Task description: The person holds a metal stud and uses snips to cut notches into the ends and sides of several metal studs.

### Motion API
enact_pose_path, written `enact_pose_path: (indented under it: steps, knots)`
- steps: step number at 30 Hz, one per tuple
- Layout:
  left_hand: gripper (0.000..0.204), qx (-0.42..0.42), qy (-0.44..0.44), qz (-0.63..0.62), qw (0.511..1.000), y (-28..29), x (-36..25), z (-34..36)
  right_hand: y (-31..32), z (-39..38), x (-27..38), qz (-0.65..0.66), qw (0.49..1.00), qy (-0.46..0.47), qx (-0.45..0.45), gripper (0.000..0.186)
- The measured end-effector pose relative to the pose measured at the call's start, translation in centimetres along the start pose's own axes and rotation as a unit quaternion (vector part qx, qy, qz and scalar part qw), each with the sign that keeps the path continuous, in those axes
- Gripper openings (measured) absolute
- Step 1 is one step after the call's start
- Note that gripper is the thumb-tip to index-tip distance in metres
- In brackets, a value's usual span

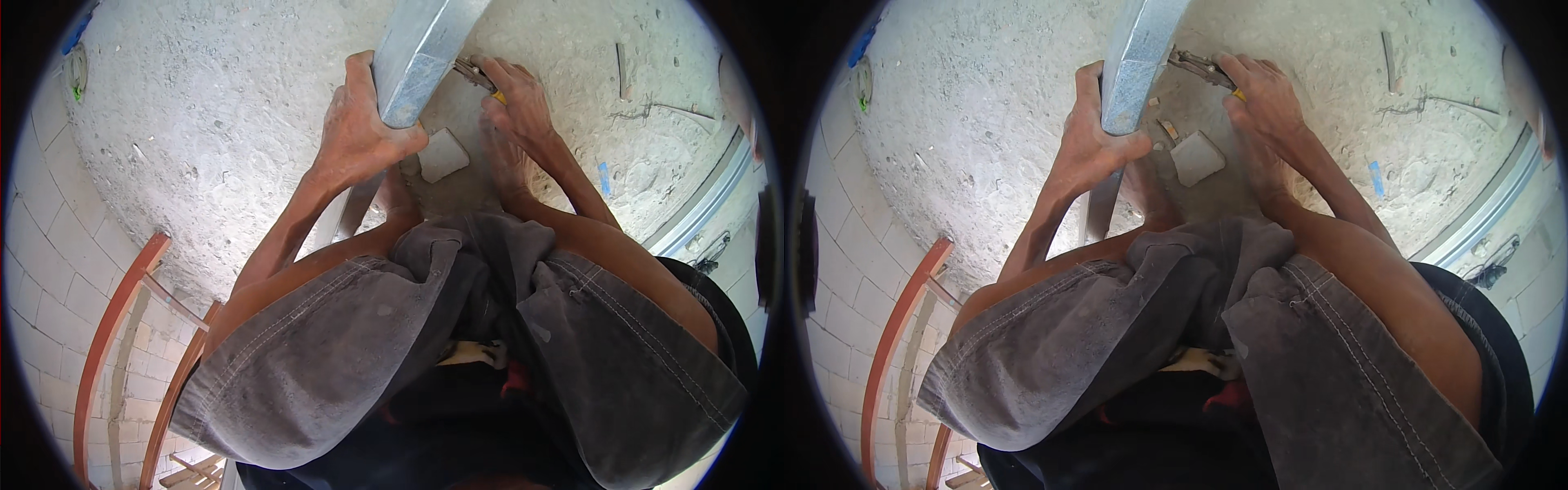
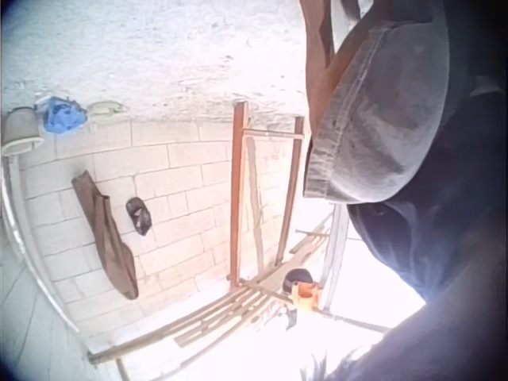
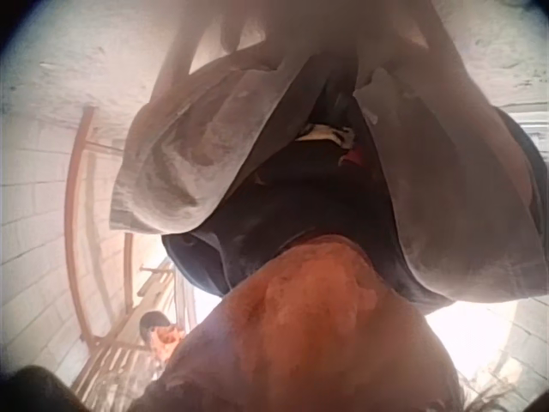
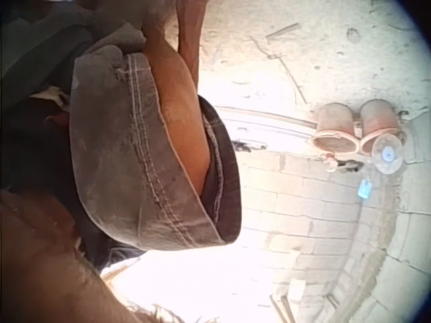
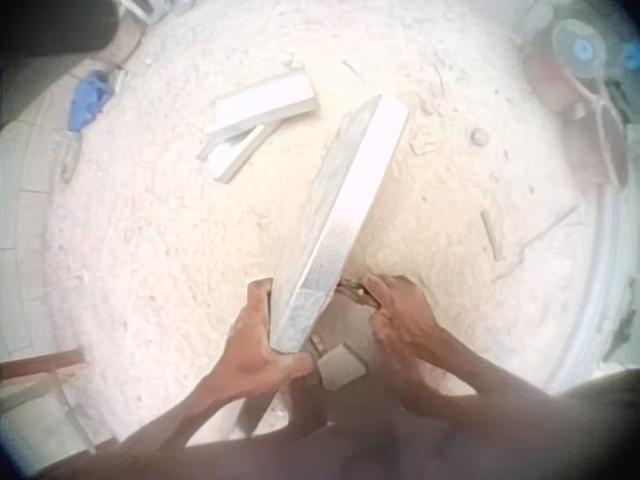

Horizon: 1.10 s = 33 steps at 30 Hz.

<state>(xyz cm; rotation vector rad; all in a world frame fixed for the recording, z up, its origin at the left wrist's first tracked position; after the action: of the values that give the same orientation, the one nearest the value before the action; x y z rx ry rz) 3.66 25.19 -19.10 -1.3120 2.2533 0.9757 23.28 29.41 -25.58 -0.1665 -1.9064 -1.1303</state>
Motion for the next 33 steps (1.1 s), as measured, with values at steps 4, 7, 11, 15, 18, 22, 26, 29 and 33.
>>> enact_pose_path:
  steps: [4,7,11,15,18,22,26,29,33]
  knots:
    - [0.092,0.017,-0.025,0.0,1.0,-0.4,-0.3,-0.2,0.1,-0.3,-0.6,0.011,0.999,0.033,-0.019,0.053]
    - [0.093,0.033,-0.037,-0.031,0.998,-0.5,-0.4,-0.5,-0.7,-0.3,-1.7,0.068,0.997,-0.004,0.035,0.054]
    - [0.093,0.043,-0.024,-0.047,0.998,-0.3,-0.2,-0.6,-1.8,-0.4,-2.8,0.039,0.998,-0.005,0.045,0.053]
    - [0.091,0.073,-0.027,-0.09,0.993,0.1,-0.5,-0.3,-1.7,-0.3,-2.9,0.032,0.999,0.034,0.009,0.051]
    - [0.089,0.084,-0.029,-0.115,0.989,0.4,0.0,-0.9,-1.5,0.2,-2.8,0.035,0.998,0.046,0.008,0.051]
    - [0.097,0.105,-0.049,-0.176,0.978,0.4,-0.2,-1.4,-0.8,0.2,-2.5,0.054,0.995,0.079,-0.027,0.047]
    - [0.086,0.099,-0.071,-0.133,0.984,0.2,0.1,-0.8,-1.2,0.1,-2.3,0.057,0.993,0.088,-0.046,0.042]
    - [0.085,0.089,-0.047,-0.109,0.989,0.7,0.0,-0.8,-1.2,-0.2,-1.7,0.02,0.999,0.041,0.0,0.044]
    - [0.09,0.076,-0.028,-0.174,0.981,1.7,-0.1,-0.9,2.0,-0.3,2.5,-0.067,0.997,-0.023,0.003,0.042]
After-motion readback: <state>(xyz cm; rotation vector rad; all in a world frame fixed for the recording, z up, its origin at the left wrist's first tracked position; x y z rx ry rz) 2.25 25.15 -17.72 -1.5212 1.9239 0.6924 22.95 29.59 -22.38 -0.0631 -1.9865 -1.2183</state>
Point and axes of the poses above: each hand's wrist, its own z-axis towards the middle knuckle, its own y-axis out of the back of the hand, x = y × z, the point moved 7 cm from there along z, towards the middle knuckle, and after that the axes turned 3 degrees about y, right-handed, at the moved point
